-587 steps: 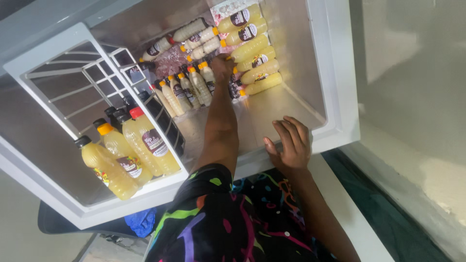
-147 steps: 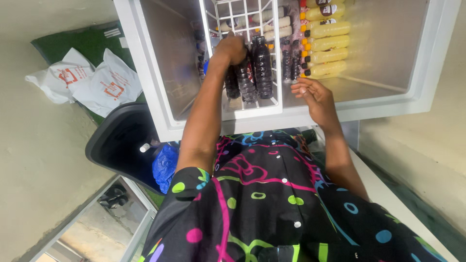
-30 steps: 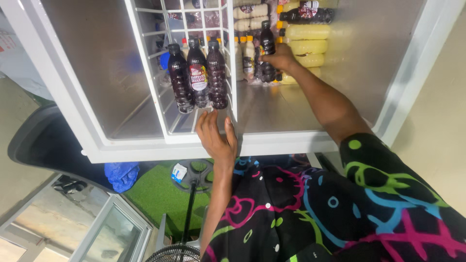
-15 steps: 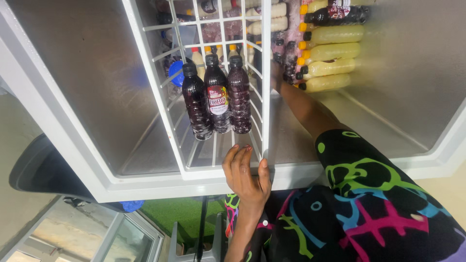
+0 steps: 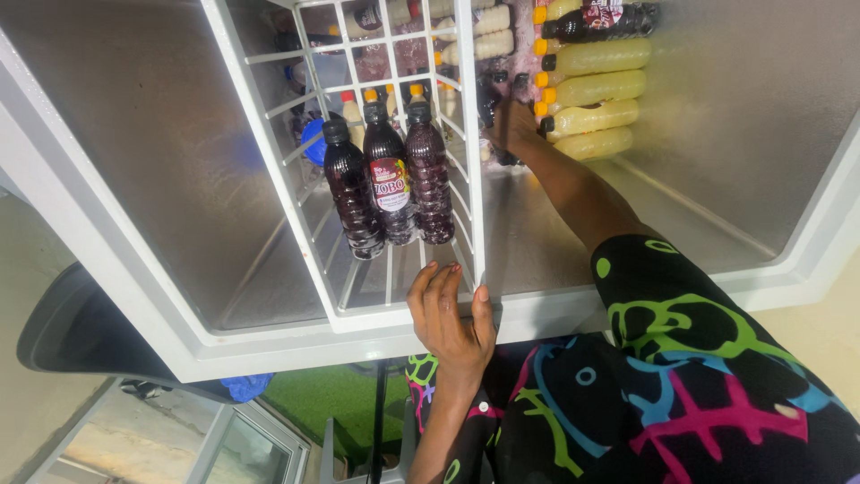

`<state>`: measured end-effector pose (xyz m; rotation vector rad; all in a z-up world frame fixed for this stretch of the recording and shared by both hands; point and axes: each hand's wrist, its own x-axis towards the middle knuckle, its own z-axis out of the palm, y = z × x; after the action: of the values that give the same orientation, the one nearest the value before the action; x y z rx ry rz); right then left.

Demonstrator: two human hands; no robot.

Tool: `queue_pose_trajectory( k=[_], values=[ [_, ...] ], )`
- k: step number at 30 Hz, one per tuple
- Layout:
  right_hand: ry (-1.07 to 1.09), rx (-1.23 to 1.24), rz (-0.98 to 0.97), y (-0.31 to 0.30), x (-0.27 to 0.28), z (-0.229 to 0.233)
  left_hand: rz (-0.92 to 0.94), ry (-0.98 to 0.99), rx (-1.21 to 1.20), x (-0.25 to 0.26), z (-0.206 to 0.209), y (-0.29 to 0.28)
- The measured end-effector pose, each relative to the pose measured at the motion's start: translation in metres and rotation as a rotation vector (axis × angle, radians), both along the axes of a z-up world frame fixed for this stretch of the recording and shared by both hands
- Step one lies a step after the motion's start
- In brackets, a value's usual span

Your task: The person organizes bottles inside a top-loading freezer. They repeatedly pick up bottles of various colors and sizes, move them around, and place them into a wire rack or on the freezer floor. The person handles both dark-colored and light-colored bottles throughout the clip.

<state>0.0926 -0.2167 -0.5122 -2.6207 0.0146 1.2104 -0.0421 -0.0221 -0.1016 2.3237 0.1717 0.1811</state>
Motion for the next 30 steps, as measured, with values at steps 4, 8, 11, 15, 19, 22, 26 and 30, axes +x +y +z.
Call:
queue_pose_trajectory(
  k=[4, 8, 11, 15, 19, 22, 26, 30],
  values=[
    [-0.081, 0.053, -0.116, 0.005, -0.011, 0.003, -0.008, 0.010, 0.005, -0.002, -0.002, 0.000],
    [-0.010, 0.025, -0.316, 0.012, -0.009, 0.012, 0.001, 0.022, 0.019, -0.005, -0.003, -0.001],
    [0.023, -0.038, -0.131, 0.019, -0.003, 0.024, 0.008, 0.034, 0.034, -0.006, -0.004, -0.002],
    [-0.006, 0.019, 0.183, 0.038, -0.016, 0.030, -0.004, 0.032, 0.033, -0.007, -0.007, 0.000],
    [-0.087, 0.273, 0.194, 0.046, -0.032, 0.000, -0.011, 0.032, 0.019, -0.008, -0.005, -0.002],
    [-0.093, 0.322, 0.188, 0.054, -0.031, -0.010, -0.018, 0.022, 0.021, -0.008, -0.004, -0.001],
    [-0.080, 0.378, 0.191, 0.061, -0.028, -0.003, -0.009, 0.022, 0.017, -0.006, -0.004, -0.002],
    [-0.059, 0.420, 0.189, 0.063, -0.034, 0.012, -0.012, 0.031, 0.016, -0.006, -0.004, -0.001]
  ],
)
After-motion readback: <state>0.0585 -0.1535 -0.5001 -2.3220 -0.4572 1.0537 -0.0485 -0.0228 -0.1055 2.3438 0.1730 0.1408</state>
